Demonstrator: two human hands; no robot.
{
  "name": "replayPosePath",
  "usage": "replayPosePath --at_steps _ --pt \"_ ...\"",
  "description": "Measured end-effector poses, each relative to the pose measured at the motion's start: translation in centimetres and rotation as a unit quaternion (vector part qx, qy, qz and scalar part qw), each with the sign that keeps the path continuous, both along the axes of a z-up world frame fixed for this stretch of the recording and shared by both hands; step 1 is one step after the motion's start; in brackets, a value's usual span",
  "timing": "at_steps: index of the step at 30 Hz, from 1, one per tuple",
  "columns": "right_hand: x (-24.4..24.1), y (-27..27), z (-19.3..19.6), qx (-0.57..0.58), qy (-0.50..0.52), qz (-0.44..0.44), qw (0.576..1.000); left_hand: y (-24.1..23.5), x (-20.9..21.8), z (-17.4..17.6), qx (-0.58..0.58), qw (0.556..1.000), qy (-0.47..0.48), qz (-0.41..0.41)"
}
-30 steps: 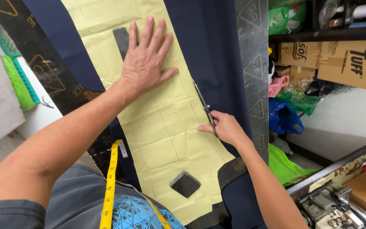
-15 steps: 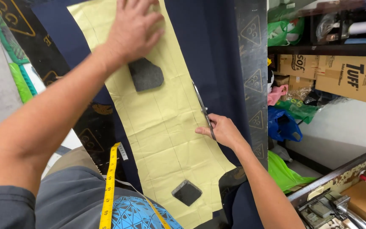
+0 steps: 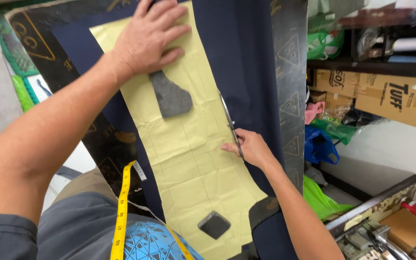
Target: Cutting dark blue fabric with scissors following a yellow paper pattern on a workbench
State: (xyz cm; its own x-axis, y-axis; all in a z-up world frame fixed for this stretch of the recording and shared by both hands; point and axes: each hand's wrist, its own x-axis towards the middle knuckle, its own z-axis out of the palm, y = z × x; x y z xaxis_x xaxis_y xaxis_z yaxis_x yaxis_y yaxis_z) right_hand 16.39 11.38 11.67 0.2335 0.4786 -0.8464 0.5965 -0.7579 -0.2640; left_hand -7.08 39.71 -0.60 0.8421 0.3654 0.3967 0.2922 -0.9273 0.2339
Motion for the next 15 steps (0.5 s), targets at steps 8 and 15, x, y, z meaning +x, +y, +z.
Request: replayPosePath --at_steps 8,15 --pt "-0.7 2.7 0.1 -0.022 0.018 -0.013 0.999 0.0 -0.1 -0.2 -0.018 1.000 -0.022 -0.002" --pt "-1.0 4.5 0.4 -0.015 -0.001 -0.013 1.000 0.3 0.0 -0.2 -0.016 1.000 -0.017 -0.006"
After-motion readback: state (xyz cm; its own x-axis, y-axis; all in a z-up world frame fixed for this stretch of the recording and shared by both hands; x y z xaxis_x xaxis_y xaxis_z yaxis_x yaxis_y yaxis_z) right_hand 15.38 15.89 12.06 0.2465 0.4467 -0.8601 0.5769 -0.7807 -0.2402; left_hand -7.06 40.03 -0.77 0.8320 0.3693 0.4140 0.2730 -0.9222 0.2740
